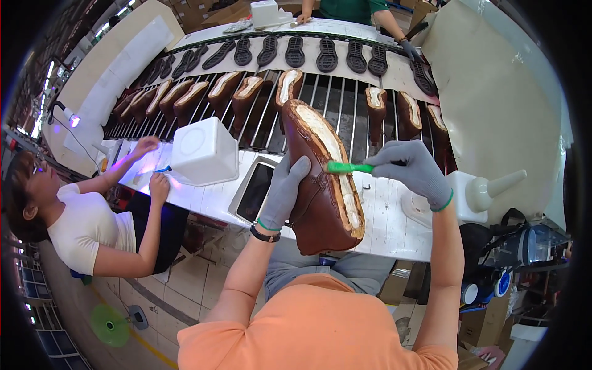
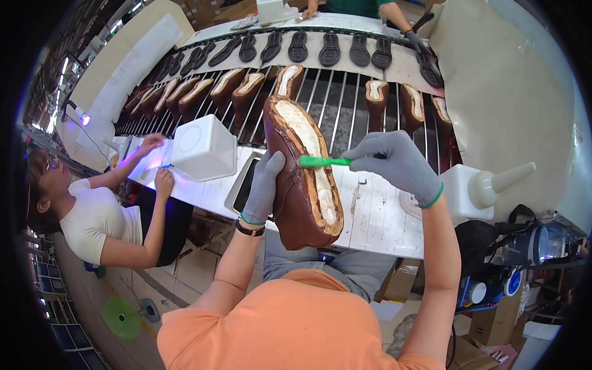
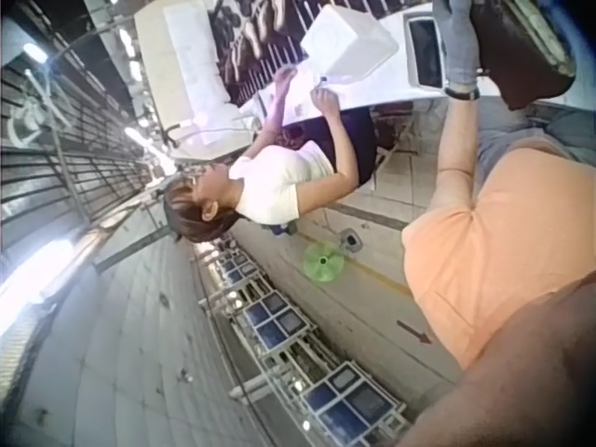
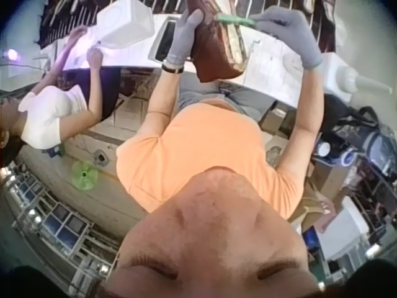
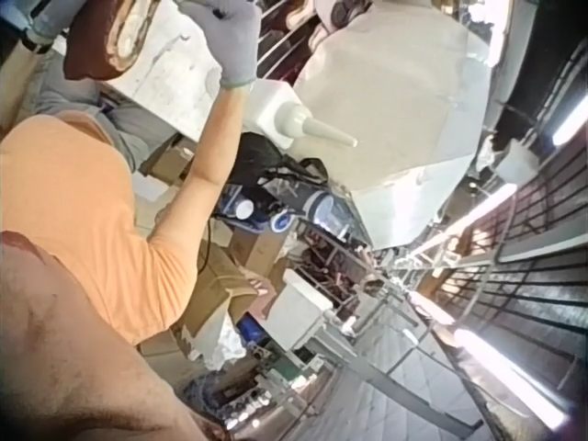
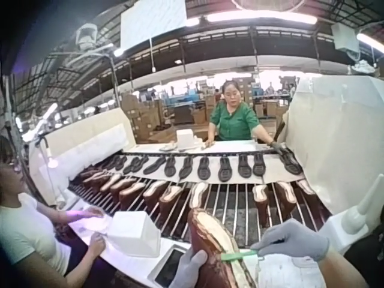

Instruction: Applying glue with a brush to the edges of a shoe upper and placing it on a conveyor belt.

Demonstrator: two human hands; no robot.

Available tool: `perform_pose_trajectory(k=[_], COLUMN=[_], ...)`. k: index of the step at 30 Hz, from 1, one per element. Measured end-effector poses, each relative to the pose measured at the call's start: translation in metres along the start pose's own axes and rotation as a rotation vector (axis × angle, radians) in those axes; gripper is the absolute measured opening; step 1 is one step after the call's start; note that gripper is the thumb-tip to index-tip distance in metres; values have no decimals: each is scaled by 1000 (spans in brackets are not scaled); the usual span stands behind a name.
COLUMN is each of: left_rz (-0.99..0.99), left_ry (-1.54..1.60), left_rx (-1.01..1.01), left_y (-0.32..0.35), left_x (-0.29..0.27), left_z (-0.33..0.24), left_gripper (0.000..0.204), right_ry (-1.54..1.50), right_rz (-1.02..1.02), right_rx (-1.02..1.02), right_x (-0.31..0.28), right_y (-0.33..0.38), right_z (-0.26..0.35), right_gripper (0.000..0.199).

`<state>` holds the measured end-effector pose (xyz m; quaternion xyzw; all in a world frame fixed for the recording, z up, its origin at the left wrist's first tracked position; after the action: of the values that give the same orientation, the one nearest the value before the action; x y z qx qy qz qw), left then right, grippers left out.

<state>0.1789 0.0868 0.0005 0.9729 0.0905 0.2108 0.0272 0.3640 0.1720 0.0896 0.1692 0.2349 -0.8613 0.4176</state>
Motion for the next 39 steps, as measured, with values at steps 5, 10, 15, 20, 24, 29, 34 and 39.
perform_pose_trajectory(k=[5, 10, 15, 20, 24, 29, 34, 39], left_rz=[-5, -4, -7, -31, 7, 12, 82, 133], left_ry=[2, -6, 51, -56, 16, -2, 98, 185], left_rx=[-14, -31, -70, -68, -123, -228, -407, -633], left_y=[-1, -5, -4, -10, -12, -7, -17, -8], left_x=[-7, -10, -8, -12, -18, -14, -12, -1], left_z=[-4, 2, 6, 14, 21, 24, 51, 81], left_gripper=[49, 49, 48, 51, 52, 53, 49, 53], right_ry=[-55, -49, 24, -94, -114, -108, -120, -136], right_rz=[153, 357, 67, 235, 331, 398, 451, 511], right_rx=[-6, 13, 4, -28, 29, 10, 22, 12], right_x=[10, 19, 3, 13, 19, 24, 26, 29], right_y=[8, 20, 2, 13, 16, 15, 9, 6], right_z=[2, 9, -7, -10, 1, 2, 5, 7], right_gripper=[23, 22, 17, 19, 20, 21, 20, 19])
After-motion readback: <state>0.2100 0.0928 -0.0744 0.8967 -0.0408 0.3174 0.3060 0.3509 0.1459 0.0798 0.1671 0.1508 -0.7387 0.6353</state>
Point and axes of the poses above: each hand's wrist, its own y-axis away from the middle knuckle, its own x-axis out of the palm, z = x × y, the point moved 9 cm from there along -y, towards the middle knuckle, and after that the axes turned 9 degrees about -x, right-handed, at the moved point
